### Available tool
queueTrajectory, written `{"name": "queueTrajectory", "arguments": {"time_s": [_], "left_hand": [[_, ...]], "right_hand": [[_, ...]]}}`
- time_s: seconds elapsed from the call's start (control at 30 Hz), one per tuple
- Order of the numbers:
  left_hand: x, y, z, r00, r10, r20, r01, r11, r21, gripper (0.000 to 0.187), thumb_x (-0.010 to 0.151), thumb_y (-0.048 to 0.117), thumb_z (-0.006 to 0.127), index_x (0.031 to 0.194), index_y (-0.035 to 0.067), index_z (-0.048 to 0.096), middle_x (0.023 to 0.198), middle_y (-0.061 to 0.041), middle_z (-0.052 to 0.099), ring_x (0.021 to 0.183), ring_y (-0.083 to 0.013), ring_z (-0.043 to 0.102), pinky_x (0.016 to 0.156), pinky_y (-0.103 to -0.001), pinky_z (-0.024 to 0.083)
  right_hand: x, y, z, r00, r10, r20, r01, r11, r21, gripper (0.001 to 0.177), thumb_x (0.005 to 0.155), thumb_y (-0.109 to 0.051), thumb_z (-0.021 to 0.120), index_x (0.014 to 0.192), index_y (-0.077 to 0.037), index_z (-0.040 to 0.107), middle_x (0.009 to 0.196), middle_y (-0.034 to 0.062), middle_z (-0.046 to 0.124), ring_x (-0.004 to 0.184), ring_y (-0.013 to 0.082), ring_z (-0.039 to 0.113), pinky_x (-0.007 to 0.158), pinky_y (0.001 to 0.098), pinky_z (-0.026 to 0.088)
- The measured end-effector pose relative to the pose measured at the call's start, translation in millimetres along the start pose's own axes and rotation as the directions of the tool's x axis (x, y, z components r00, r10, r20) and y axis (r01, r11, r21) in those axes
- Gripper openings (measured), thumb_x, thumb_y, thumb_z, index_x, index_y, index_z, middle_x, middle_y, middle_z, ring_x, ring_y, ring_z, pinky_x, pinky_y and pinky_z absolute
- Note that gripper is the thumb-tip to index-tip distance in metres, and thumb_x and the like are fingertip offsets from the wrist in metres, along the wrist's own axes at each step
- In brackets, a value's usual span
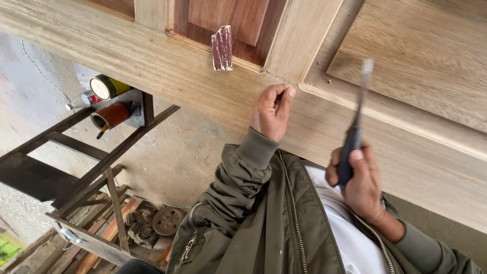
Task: Sanding and refining the surface and grooves of a wooden door using sandpaper and a chisel.
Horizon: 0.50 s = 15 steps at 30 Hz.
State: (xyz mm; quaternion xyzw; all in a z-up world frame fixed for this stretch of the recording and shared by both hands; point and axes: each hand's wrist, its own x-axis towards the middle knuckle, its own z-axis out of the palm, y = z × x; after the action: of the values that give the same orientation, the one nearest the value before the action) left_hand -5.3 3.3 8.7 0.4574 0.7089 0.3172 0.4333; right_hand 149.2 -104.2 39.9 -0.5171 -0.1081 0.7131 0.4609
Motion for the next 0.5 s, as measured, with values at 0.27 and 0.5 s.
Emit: {"name": "queueTrajectory", "arguments": {"time_s": [0.27, 0.5], "left_hand": [[0, -10, -13, 0.581, 0.548, 0.602, -0.811, 0.456, 0.367, 0.034, 0.073, 0.013, 0.065, 0.104, 0.003, 0.056, 0.111, -0.016, 0.050, 0.111, -0.0345, 0.039, 0.089, -0.048, 0.037], [1, 28, -23, 0.718, 0.573, 0.396, -0.640, 0.767, 0.051, 0.031, 0.080, 0.012, 0.054, 0.055, 0.008, 0.035, 0.056, -0.003, 0.046, 0.053, -0.0160, 0.044, 0.054, -0.029, 0.038]], "right_hand": [[-13, -34, -13, 0.961, -0.129, -0.243, 0.090, 0.982, -0.163, 0.028, 0.088, -0.021, 0.036, 0.111, -0.006, 0.033, 0.070, 0.0147, 0.044, 0.039, 0.0191, 0.041, 0.035, 0.0261, 0.034], [-23, -56, -36, 0.902, -0.269, -0.339, 0.128, 0.914, -0.385, 0.045, 0.087, -0.014, 0.038, 0.129, 0.003, 0.032, 0.078, 0.0215, 0.044, 0.050, 0.0224, 0.042, 0.048, 0.0282, 0.038]]}}
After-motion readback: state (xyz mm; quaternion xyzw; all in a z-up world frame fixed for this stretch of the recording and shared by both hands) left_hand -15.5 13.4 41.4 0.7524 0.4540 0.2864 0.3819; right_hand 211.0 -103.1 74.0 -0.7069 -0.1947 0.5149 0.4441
